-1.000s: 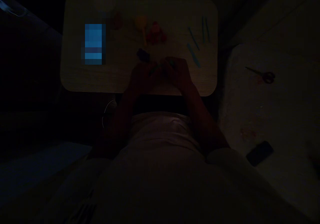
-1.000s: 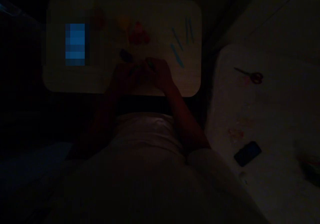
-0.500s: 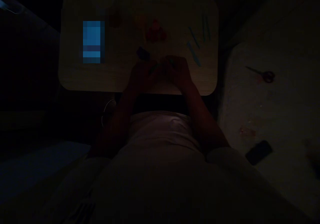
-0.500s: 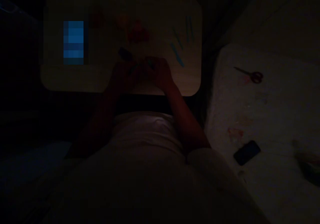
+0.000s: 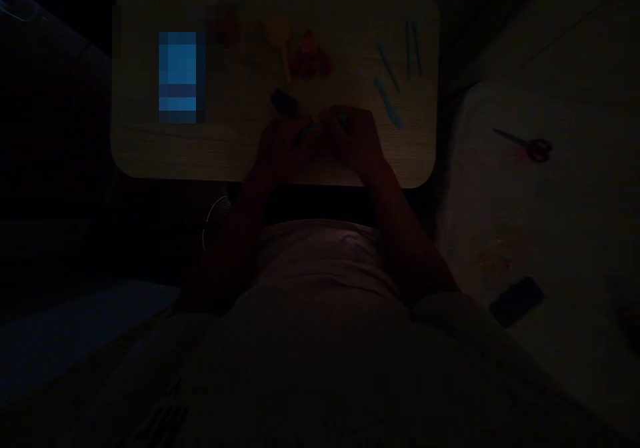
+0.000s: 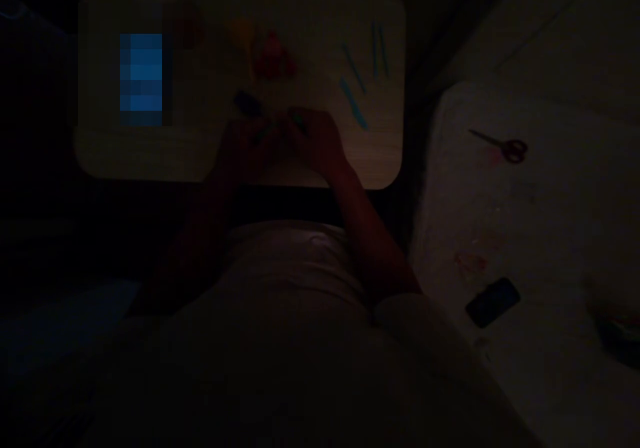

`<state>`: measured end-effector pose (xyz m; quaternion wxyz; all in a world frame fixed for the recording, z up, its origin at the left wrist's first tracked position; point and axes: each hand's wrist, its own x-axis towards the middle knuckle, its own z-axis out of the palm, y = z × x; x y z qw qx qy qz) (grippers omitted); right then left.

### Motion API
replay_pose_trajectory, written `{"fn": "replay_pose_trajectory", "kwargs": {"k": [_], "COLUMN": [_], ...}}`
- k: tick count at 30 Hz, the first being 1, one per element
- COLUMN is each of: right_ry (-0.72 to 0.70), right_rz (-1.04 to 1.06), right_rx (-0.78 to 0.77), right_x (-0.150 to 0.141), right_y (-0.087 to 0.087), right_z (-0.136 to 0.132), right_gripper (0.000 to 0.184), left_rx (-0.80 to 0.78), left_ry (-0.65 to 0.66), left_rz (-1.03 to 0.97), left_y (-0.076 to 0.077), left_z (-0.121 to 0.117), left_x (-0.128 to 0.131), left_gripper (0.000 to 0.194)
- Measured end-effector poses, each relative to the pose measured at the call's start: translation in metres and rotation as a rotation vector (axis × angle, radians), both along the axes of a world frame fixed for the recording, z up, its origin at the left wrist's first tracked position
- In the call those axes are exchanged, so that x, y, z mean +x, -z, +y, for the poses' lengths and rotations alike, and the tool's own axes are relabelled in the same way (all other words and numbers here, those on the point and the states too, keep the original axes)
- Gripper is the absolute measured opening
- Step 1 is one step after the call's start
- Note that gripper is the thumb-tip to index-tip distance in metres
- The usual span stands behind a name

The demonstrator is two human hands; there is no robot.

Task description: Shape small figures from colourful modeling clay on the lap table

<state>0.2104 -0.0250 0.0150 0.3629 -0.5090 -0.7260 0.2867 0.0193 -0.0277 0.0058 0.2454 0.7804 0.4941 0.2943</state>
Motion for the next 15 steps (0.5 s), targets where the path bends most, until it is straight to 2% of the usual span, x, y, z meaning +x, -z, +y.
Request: {"fn": "replay_pose_trajectory", "kwargs": {"k": [6, 10, 15], "right_ry": [-0.005, 0.024, 0.018], "right_rz": [-0.023, -0.046, -0.033], "right_rx": [0.038, -0.02, -0.029], "right_x": [0.0005, 0.0003, 0.0003], "right_y": [0.0008, 0.0025, 0.0017], "right_z": [0.0007, 0.0015, 0.0009], "right_gripper": [0.064, 0.06, 0.061], "left_rx": [0.029, 0.049, 0.04], "left_ry": [0.007, 0.0, 0.007], "left_rz": [0.045, 0.048, 0.019], "left_y": [-0.0016, -0.0044, -0.0053], "left_z": [0.0, -0.0001, -0.0008], "left_x": [0.0005, 0.0028, 0.0037], "left_gripper": [0.059, 0.063, 0.055]}}
